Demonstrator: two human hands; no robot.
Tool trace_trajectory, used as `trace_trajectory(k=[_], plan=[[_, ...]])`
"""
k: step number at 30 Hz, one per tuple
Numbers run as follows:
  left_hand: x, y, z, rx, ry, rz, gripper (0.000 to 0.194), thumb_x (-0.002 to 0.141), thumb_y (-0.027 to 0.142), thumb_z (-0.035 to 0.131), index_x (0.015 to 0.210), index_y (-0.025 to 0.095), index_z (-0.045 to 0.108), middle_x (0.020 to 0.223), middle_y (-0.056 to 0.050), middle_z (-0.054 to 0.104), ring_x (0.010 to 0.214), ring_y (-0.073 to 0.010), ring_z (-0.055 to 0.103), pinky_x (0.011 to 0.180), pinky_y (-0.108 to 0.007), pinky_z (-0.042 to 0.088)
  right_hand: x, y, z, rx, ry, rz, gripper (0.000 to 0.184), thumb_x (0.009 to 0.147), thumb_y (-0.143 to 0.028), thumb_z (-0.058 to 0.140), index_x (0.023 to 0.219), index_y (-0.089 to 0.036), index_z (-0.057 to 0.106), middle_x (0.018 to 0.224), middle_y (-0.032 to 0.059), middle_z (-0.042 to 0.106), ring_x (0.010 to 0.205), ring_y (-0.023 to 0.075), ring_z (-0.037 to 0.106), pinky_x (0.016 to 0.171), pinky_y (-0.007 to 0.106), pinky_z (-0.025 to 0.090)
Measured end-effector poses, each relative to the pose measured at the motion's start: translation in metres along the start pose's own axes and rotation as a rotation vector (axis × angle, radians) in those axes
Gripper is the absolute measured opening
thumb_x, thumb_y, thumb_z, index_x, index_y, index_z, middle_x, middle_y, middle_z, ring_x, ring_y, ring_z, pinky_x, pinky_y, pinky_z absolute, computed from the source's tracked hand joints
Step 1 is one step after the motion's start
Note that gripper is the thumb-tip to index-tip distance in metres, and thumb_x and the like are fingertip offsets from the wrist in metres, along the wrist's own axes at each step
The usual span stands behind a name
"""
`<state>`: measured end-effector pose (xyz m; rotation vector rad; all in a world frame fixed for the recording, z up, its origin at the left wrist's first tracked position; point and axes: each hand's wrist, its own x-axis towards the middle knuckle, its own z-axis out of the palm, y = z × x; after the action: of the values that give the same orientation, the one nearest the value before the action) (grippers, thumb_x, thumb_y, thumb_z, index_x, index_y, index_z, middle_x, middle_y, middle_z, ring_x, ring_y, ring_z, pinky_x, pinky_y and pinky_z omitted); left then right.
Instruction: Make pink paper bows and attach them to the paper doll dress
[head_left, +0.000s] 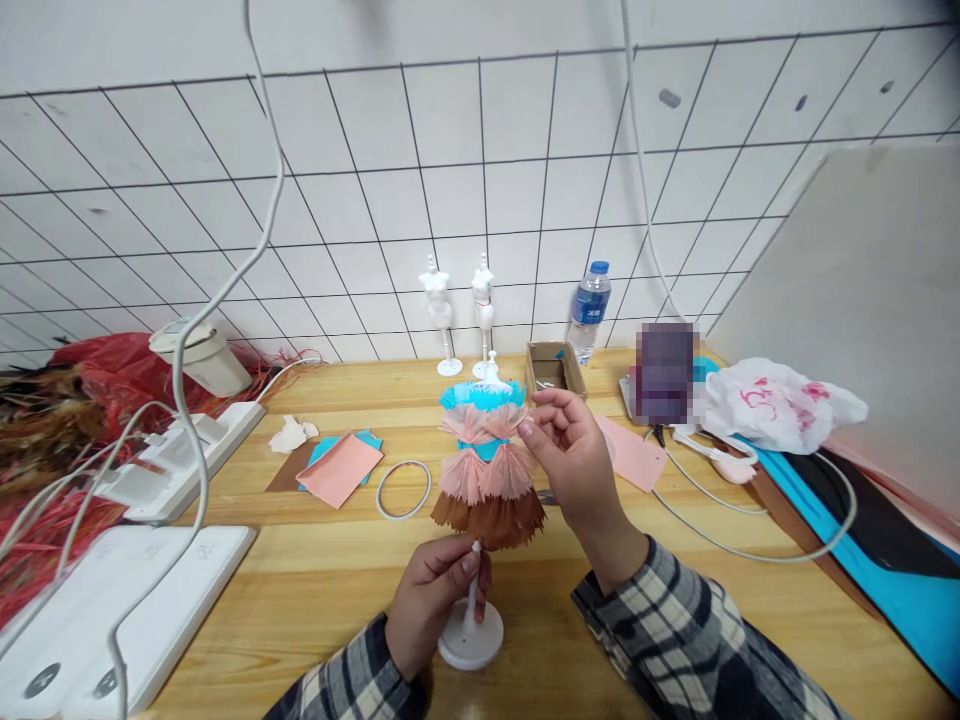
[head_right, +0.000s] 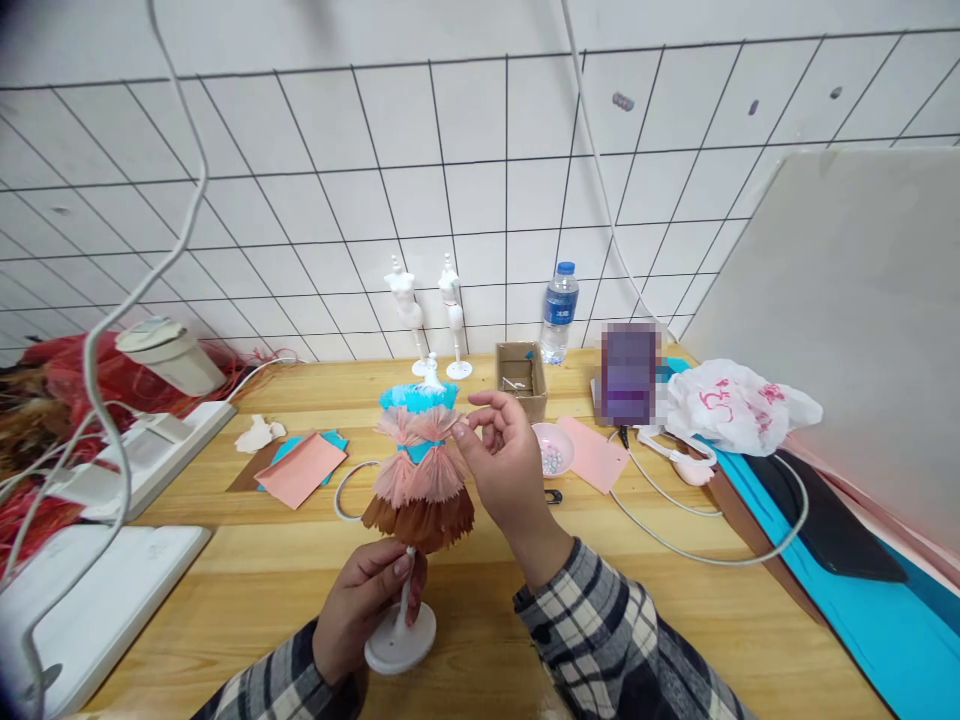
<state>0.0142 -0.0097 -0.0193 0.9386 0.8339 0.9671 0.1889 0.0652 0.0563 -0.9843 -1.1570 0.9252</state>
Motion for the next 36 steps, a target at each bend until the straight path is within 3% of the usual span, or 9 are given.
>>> trace_trajectory(k=[6,10,13,15,22,26,30,33,36], plan=[[0.001,-0.001,-0.001,-0.002,-0.004,0.01,0.036,0.078,0.043,0.066,0.063,0.011,0.057,0.056,-0.001,0.053,0.042,-0.009,0.049,0.042,-0.02,0.035,0.001,0.011,0.002,0.174,-0.074,0.118,0.035,0.078,-0.032,0.066,0.107,-0.023,0.049,0.087,0.0003,0.058,0.07,0.0126,0.053,0.065,0.026,0.046],[0.002,-0.001,-0.001,-0.029,0.014,-0.004,0.036,0.077,0.042,0.068,0.063,0.011,0.057,0.057,0.0,0.054,0.041,-0.0086,0.05,0.041,-0.02,0.035,-0.001,0.0,-0.004,-0.201,0.204,-0.265,0.022,0.078,-0.025,0.065,0.099,-0.023,0.056,0.088,0.0016,0.055,0.071,0.0144,0.05,0.067,0.03,0.045],[0.002,-0.001,-0.001,-0.012,0.014,0.003,0.035,0.077,0.042,0.068,0.063,0.011,0.057,0.057,0.0,0.054,0.042,-0.0083,0.05,0.041,-0.019,0.035,-0.004,-0.011,-0.009,-0.542,0.156,-0.634,0.018,0.082,-0.014,0.058,0.089,-0.027,0.069,0.083,0.0028,0.059,0.079,0.0181,0.053,0.074,0.035,0.043],[0.002,-0.002,-0.001,0.011,0.001,0.01,0.035,0.078,0.042,0.067,0.064,0.011,0.057,0.057,0.0,0.053,0.042,-0.0084,0.049,0.042,-0.019,0.035,-0.005,-0.012,-0.01,-0.634,0.069,-0.726,0.027,0.083,-0.01,0.056,0.091,-0.029,0.072,0.083,0.0026,0.062,0.081,0.019,0.055,0.076,0.036,0.042],[0.003,-0.003,-0.002,0.055,0.002,-0.005,0.032,0.079,0.04,0.067,0.067,0.011,0.06,0.059,0.0,0.054,0.043,-0.0078,0.049,0.042,-0.019,0.035,-0.001,-0.002,-0.009,-0.753,-0.052,-0.68,0.038,0.081,-0.01,0.056,0.108,-0.033,0.07,0.091,0.0025,0.065,0.085,0.0204,0.056,0.076,0.038,0.042],[0.004,-0.003,-0.005,-0.001,0.035,-0.016,0.032,0.077,0.04,0.068,0.068,0.011,0.061,0.059,0.0,0.055,0.042,-0.0081,0.05,0.042,-0.019,0.036,0.002,-0.008,-0.011,-0.603,-0.109,-0.586,0.034,0.087,-0.017,0.053,0.118,-0.027,0.065,0.097,0.005,0.064,0.09,0.0195,0.058,0.077,0.036,0.045],[0.005,-0.004,-0.007,-0.055,0.097,-0.016,0.032,0.076,0.04,0.069,0.089,0.011,0.068,0.061,0.0,0.057,0.042,-0.0082,0.051,0.043,-0.02,0.037,0.002,-0.014,-0.012,-0.469,-0.119,-0.522,0.02,0.087,-0.019,0.055,0.102,-0.021,0.068,0.089,0.0046,0.064,0.083,0.0175,0.058,0.067,0.03,0.045],[0.005,-0.003,-0.007,-0.071,0.119,-0.012,0.035,0.076,0.039,0.069,0.098,0.011,0.069,0.062,0.0,0.057,0.043,-0.008,0.051,0.044,-0.02,0.037,0.002,-0.013,-0.01,-0.469,-0.224,-0.559,0.011,0.084,-0.02,0.061,0.088,-0.02,0.071,0.078,0.0027,0.061,0.076,0.0154,0.056,0.068,0.03,0.045],[0.005,-0.001,-0.005,-0.08,0.125,-0.004,0.034,0.076,0.038,0.07,0.098,0.012,0.071,0.061,0.0,0.058,0.044,-0.0083,0.052,0.043,-0.019,0.037,0.001,-0.008,-0.007,-0.505,-0.345,-0.615,0.013,0.085,-0.022,0.062,0.091,-0.023,0.073,0.082,0.0028,0.06,0.079,0.0154,0.055,0.072,0.031,0.044]])
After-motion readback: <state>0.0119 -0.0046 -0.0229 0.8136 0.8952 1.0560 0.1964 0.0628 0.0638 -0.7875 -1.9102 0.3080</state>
